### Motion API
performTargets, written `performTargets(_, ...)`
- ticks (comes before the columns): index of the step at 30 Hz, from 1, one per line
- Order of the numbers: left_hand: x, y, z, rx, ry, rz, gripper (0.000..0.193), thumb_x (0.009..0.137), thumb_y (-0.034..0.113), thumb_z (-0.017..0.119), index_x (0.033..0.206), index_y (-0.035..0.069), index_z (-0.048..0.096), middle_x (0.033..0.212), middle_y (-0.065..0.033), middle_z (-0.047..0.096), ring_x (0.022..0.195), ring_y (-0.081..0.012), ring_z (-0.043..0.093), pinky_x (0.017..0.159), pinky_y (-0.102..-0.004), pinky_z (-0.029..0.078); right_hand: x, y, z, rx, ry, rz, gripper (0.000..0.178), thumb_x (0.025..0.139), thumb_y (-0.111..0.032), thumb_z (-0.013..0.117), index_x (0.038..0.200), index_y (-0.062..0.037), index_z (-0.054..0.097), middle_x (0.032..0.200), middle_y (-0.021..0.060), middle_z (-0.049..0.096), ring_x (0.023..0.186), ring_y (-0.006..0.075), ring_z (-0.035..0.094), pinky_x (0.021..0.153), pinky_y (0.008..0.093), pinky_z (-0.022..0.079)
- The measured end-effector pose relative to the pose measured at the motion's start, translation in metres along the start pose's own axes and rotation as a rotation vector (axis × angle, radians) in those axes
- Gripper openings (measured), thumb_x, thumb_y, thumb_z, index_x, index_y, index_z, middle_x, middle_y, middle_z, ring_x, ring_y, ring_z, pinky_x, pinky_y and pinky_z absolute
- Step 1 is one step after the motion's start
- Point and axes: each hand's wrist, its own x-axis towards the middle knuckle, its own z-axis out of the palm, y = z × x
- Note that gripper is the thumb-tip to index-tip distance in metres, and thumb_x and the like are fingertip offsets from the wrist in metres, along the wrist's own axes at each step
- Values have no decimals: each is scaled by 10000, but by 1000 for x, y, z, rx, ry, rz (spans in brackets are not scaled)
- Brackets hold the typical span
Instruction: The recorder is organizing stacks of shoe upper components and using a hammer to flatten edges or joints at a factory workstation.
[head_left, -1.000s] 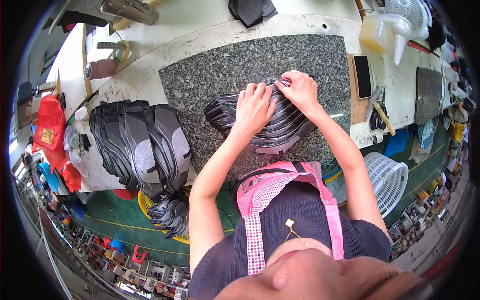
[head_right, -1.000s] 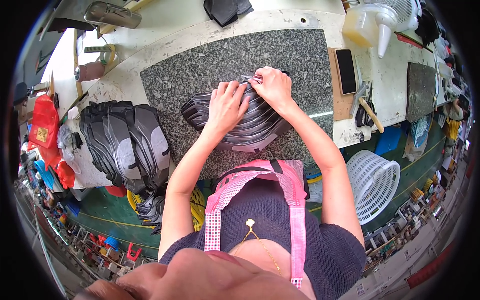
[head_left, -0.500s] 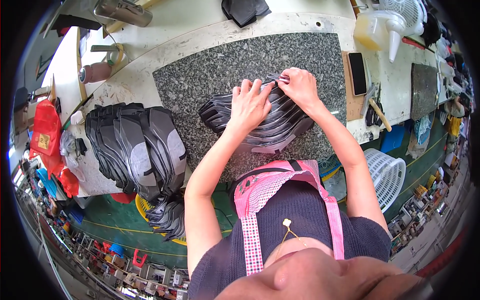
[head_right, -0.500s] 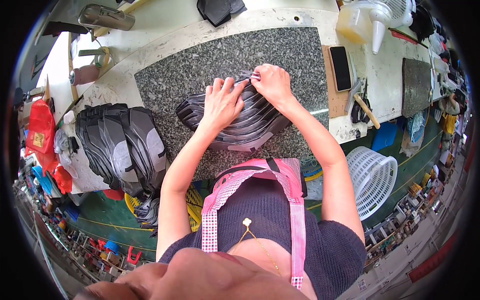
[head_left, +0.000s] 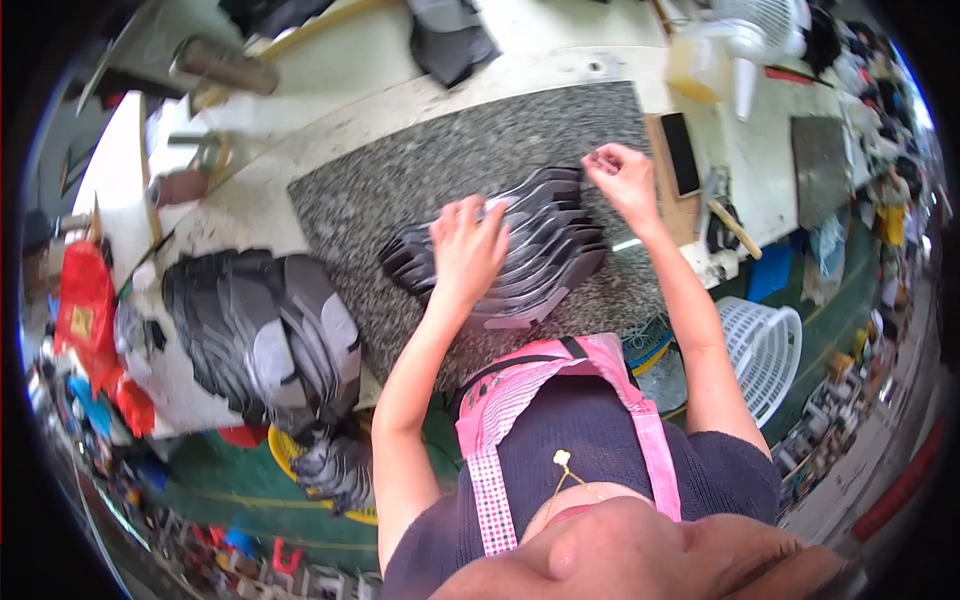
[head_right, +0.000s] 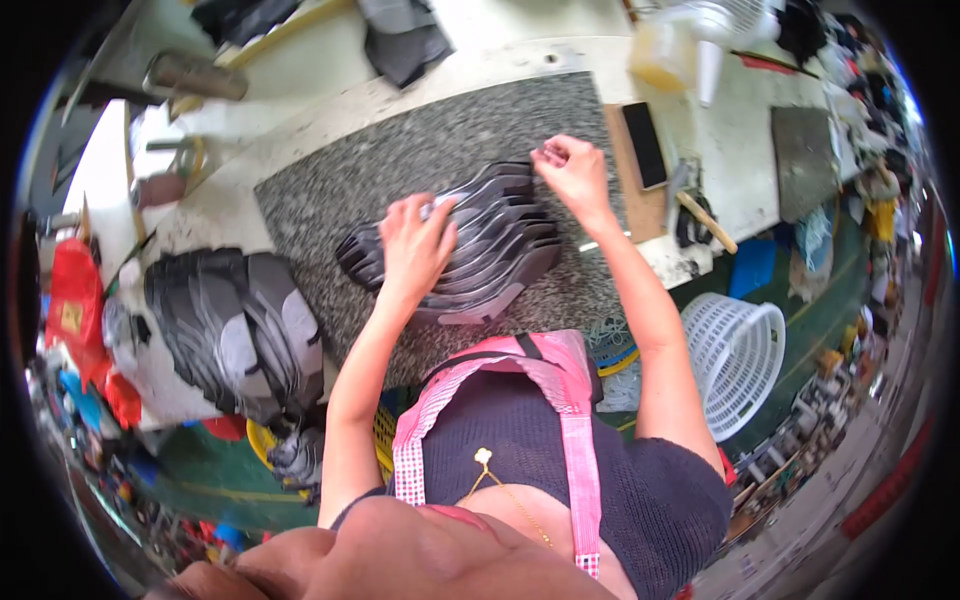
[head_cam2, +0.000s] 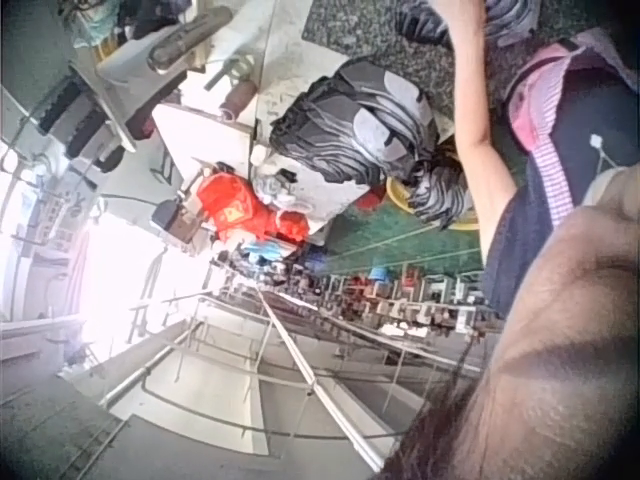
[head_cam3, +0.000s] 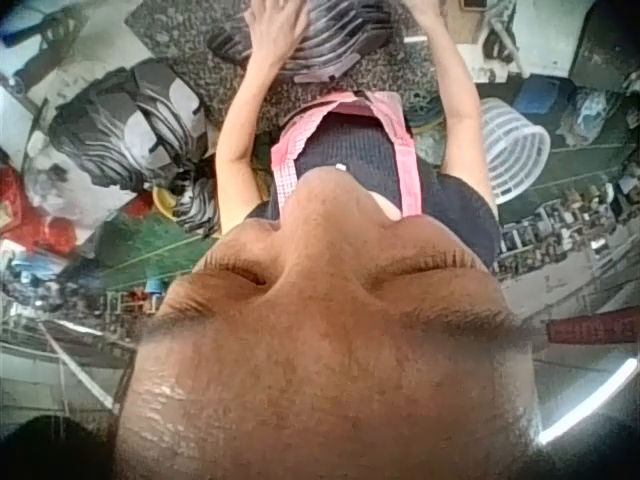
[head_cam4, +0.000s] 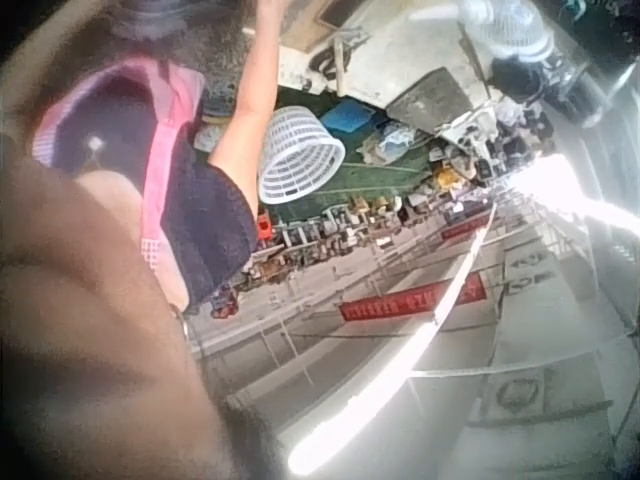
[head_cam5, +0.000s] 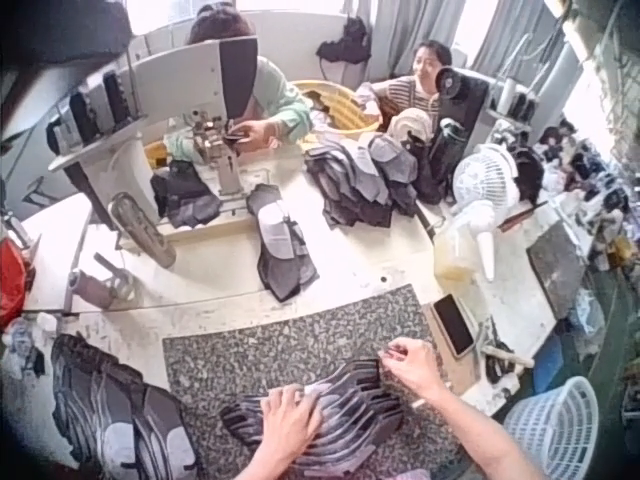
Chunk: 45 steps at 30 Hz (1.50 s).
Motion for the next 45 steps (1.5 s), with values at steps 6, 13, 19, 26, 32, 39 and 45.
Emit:
performTargets(6,-61,16,-13,-167,96,-76,354,855,114,665,1207,123,622,1149,-129,543,1097,-327,479,956,-461,360,-39,87,-24,33,250,22,227,818,-176,762,905,9,663,737,80,658,685,141,640,641,314,509)
performTargets(13,-210,21,-8,-324,25,-23,273,828,25,660,1099,53,641,1028,-135,585,976,-305,543,898,-431,423,-77,132,-38,13,266,16,266,875,-129,680,1087,27,644,1032,153,654,890,267,696,804,338,564)
performTargets(19,-301,12,2,-498,116,-432,294,839,70,622,1133,51,612,996,-152,597,916,-299,584,817,-396,465,-93,121,-40,-86,411,-101,344,861,-46,652,1195,1,583,1143,158,591,1056,259,641,929,350,511)
performTargets(26,-357,7,25,-859,180,-961,396,921,261,534,1256,52,536,1082,-196,612,898,-288,640,702,-355,494,-130,107,-31,61,364,-255,320,837,-36,649,1155,-24,611,1102,145,587,1105,326,572,979,397,448)
performTargets(32,-424,-6,54,-1202,213,-1435,527,991,425,460,1362,52,470,1156,-232,625,883,-278,689,604,-319,518,-159,109,-10,47,271,-271,317,851,-78,651,1161,-32,607,1106,150,581,1089,329,563,970,398,443)
performTargets(39,-516,-92,119,-470,-948,-1298,557,906,529,559,1177,51,650,1091,-202,691,921,-265,719,619,-357,570,-154,110,17,-166,223,-292,446,944,-221,569,1354,-76,471,1364,140,490,1285,307,453,1069,429,351)
performTargets(45,-466,-56,218,7,-952,-805,467,838,438,625,1174,122,701,1143,-160,694,1066,-314,673,868,-448,554,-157,122,17,-396,226,-427,486,949,-209,552,1409,-100,437,1457,107,428,1372,293,387,1097,435,316)
